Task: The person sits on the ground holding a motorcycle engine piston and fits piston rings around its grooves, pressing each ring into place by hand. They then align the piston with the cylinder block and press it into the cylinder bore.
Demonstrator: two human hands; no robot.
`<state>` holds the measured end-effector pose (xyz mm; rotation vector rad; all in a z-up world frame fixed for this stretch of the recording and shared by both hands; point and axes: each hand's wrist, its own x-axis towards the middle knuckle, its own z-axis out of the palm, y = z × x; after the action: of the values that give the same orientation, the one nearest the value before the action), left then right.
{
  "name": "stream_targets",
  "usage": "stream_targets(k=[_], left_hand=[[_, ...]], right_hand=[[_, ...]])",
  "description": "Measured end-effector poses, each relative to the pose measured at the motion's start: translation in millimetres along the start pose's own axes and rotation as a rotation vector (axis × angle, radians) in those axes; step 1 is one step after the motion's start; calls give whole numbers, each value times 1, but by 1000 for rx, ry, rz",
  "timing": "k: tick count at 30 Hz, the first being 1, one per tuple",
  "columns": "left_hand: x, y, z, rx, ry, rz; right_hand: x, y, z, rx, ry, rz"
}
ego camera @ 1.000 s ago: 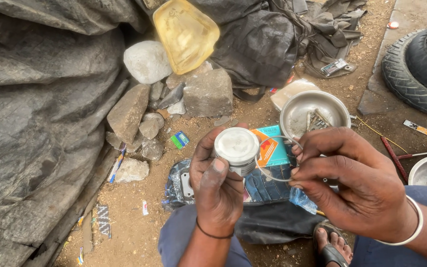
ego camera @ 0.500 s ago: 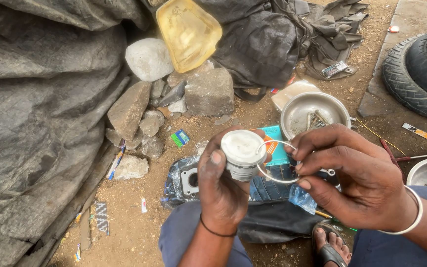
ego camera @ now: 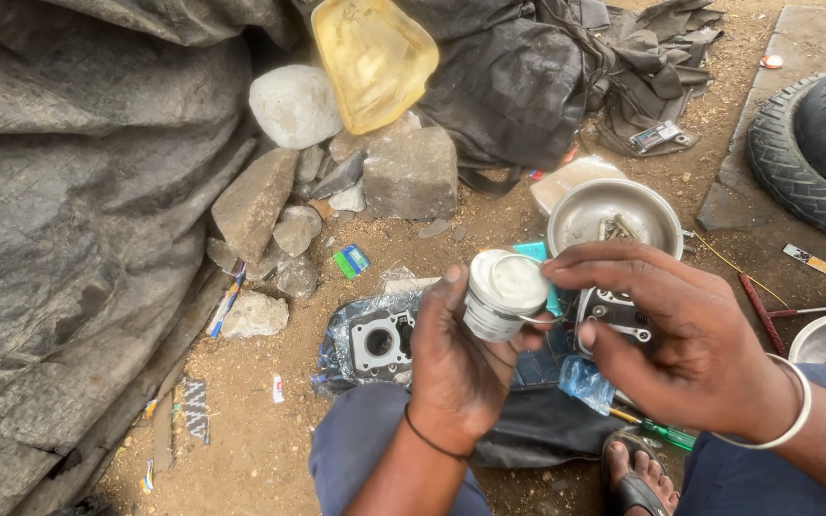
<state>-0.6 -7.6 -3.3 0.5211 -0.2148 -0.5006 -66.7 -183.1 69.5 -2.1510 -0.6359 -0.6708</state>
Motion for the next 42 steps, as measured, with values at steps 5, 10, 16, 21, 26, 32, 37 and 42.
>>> stream_targets(k=[5,10,16,21,26,32,37,42], left_hand=[[-1,1,9,58,72,-41],[-3,0,8,82,97,-61],[-4,5,11,143,62,-142],[-3,9,8,246,48,-115],[-2,1,2,317,39,-23],[-2,-11,3,673,66,261],[-4,-7,7,940,-71,529],[-8,-2,23,1399,-96,639]], right_hand=[[-1,2,6,-85,2,60],[2,1,5,-99,-16,131],[1,5,0,-47,-49,59],[-7,7,2,-35,-50,71],[-10,16,-3,-13,-70,33],[-15,10,-4,192,-103,85],[-21,23,-5,459,-103,325],[-22,37,-4,689,-53,809]])
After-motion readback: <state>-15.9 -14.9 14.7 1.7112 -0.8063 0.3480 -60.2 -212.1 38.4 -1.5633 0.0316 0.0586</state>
